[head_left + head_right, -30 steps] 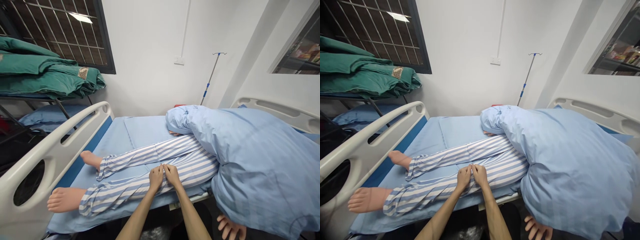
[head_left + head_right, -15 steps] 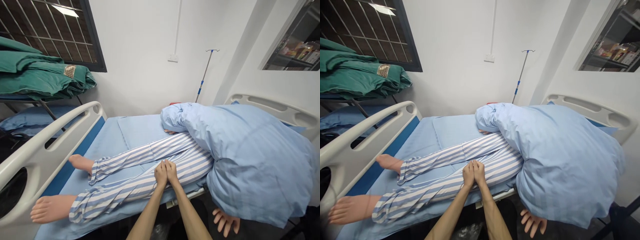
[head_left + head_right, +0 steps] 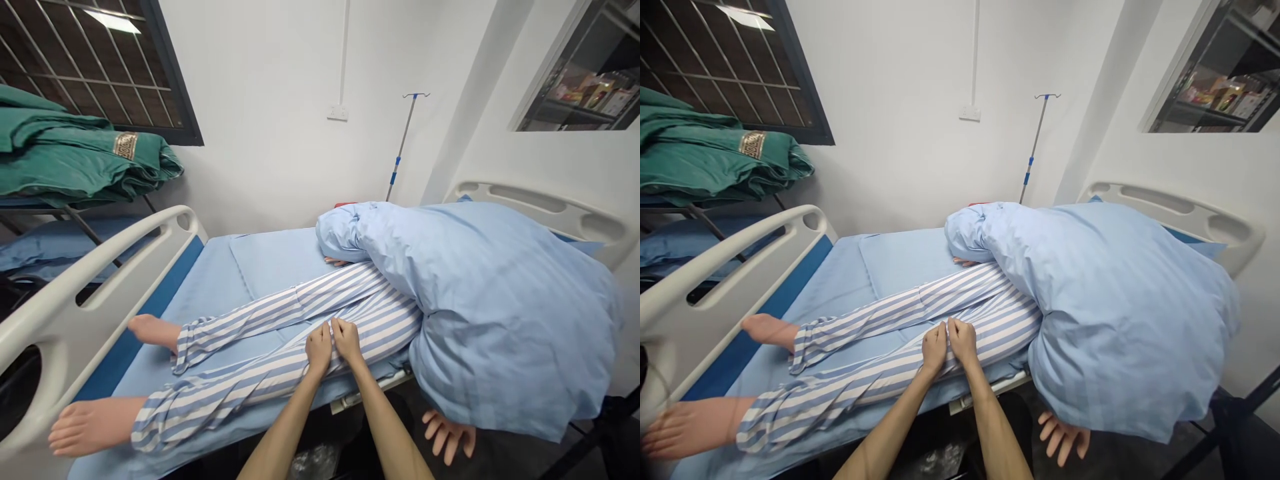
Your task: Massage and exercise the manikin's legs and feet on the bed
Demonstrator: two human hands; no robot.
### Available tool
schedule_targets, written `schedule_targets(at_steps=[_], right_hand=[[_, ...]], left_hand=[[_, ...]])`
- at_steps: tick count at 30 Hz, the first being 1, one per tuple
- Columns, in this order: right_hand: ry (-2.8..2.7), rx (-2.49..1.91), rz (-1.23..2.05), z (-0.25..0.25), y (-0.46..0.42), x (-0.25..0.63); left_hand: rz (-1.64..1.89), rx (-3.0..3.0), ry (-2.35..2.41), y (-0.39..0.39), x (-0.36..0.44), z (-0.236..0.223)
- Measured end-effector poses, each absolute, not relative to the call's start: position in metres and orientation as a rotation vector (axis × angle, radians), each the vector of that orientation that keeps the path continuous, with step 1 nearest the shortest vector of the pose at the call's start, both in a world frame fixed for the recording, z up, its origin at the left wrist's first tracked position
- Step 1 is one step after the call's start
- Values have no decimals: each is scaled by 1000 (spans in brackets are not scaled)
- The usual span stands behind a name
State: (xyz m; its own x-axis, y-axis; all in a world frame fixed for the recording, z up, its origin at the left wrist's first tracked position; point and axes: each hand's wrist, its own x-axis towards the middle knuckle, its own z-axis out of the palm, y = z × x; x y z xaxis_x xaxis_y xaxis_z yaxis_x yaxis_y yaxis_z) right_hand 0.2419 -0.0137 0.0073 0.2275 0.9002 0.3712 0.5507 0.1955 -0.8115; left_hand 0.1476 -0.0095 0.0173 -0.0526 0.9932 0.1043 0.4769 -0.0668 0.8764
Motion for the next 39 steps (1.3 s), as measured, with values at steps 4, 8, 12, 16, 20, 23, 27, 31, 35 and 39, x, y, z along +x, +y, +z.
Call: schedule_targets(at_steps=[4,8,12,16,20,23,27,31,35,39], right_hand=[[-1335,-1379,511,7,-12,246],[-1215,-1354,543,9,-11,247],[-1191,-1349,564,8,-11,245],[-1342,-1404,528,22,-10,252],[-1562,-1478,415,41,-11,269],[-1551,-1537,355,37,-12,277],[-1488,-1672,264,14,-12,279],[-1394,-1642,229,5,-11,279],[-1349,-1563,268,8,-10,281],[-1271,-1503,332,7,-9,283]], left_hand=[[1174,1470,1482,-4,164,28],[1142,1558,1507,-4,176,24],[1013,1726,1588,-6,177,17],[972,1760,1630,-5,174,20],[938,1769,1613,-4,175,21],[936,1773,1612,-4,176,19],[931,1781,1586,0,175,17],[915,1703,1455,9,173,22],[1017,1504,1323,15,185,31],[1089,1439,1307,6,204,31]])
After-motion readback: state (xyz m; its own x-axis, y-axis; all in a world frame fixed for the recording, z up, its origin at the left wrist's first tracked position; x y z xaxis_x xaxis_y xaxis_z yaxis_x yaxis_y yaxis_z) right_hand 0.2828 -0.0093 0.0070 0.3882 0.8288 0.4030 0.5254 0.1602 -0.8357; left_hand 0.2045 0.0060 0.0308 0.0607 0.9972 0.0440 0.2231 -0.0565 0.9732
